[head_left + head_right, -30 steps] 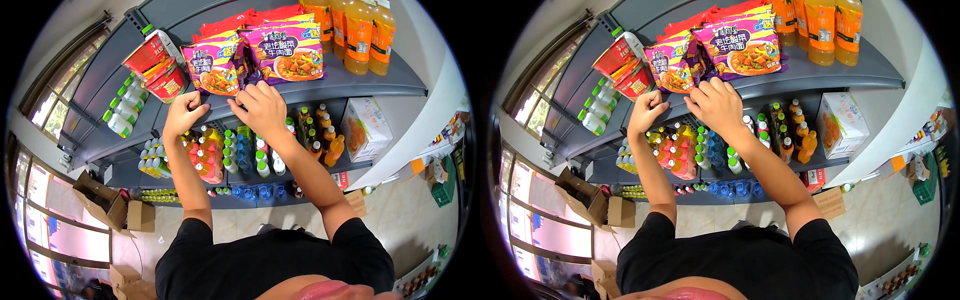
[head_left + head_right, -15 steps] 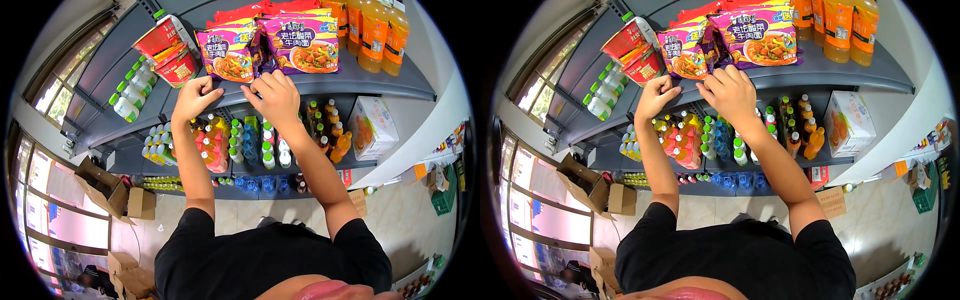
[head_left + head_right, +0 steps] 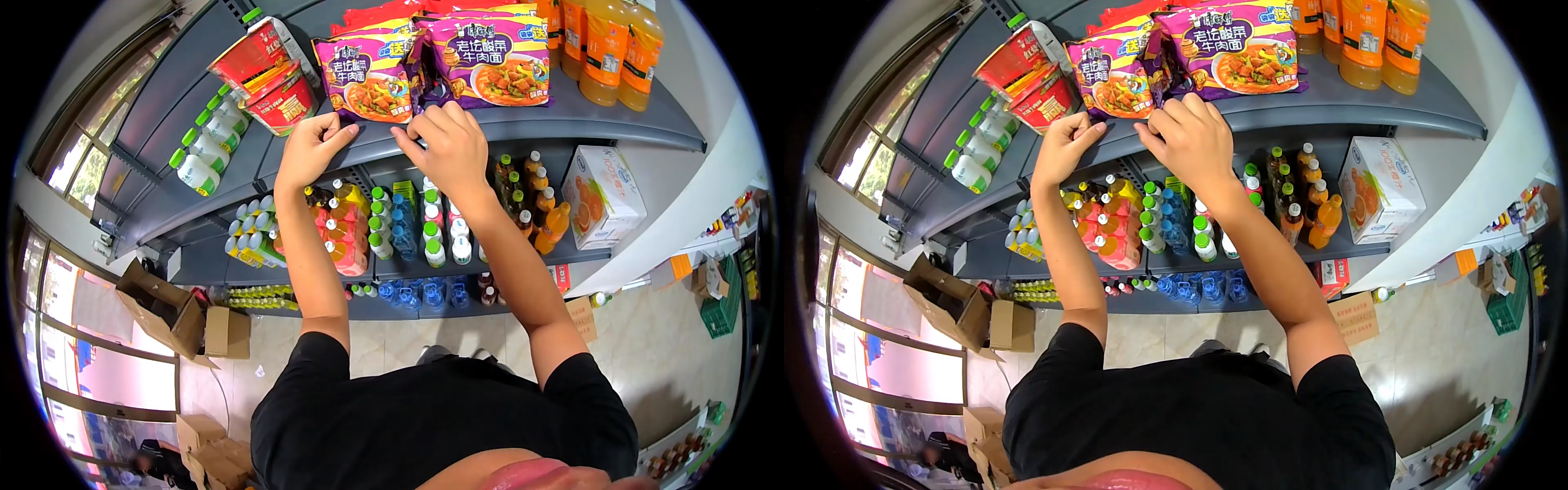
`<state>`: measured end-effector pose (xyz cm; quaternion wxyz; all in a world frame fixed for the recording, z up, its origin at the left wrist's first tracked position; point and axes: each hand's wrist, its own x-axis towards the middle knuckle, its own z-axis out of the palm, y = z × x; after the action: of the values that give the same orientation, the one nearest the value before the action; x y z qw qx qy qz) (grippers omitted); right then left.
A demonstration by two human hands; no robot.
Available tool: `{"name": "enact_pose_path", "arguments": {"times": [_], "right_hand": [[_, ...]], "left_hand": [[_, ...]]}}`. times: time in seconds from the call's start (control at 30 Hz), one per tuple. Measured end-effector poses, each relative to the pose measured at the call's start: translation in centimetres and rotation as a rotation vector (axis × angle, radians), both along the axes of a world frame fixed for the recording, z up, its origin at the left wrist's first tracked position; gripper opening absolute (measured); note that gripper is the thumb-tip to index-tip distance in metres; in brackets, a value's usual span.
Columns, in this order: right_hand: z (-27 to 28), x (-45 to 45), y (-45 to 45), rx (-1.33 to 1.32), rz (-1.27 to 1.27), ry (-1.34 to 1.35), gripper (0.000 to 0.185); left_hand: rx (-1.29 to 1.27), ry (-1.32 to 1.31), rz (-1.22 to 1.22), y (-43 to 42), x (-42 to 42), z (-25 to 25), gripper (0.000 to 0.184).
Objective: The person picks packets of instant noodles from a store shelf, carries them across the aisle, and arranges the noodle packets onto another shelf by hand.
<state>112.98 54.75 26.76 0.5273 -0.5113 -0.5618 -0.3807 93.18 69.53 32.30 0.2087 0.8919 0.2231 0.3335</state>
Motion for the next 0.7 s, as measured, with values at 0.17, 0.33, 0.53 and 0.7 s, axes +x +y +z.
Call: {"name": "enact_pose_path", "arguments": {"times": [0.17, 0.33, 0.53, 0.7], "right_hand": [[0.0, 0.0, 0.2, 0.024, 0.005, -0.003, 0.027], [-0.2, 0.1, 0.3, 0.020, -0.018, -0.017, 0.027], [-5.0, -0.5, -4.3, 0.095, 0.115, -0.034, 0.028], [-28.1, 1.0, -17.0, -0.616, 0.281, 0.499, 0.025]], "left_hand": [[-0.044, -0.021, -0.033, -0.8, 0.0, 0.4, 0.052], [0.094, -0.030, 0.044, -0.4, 0.1, 0.1, 0.048], [0.550, -0.641, 0.262, -5.8, 1.1, -8.3, 0.039], [0.080, -0.177, -0.190, -14.8, 1.8, -29.6, 0.024]]}}
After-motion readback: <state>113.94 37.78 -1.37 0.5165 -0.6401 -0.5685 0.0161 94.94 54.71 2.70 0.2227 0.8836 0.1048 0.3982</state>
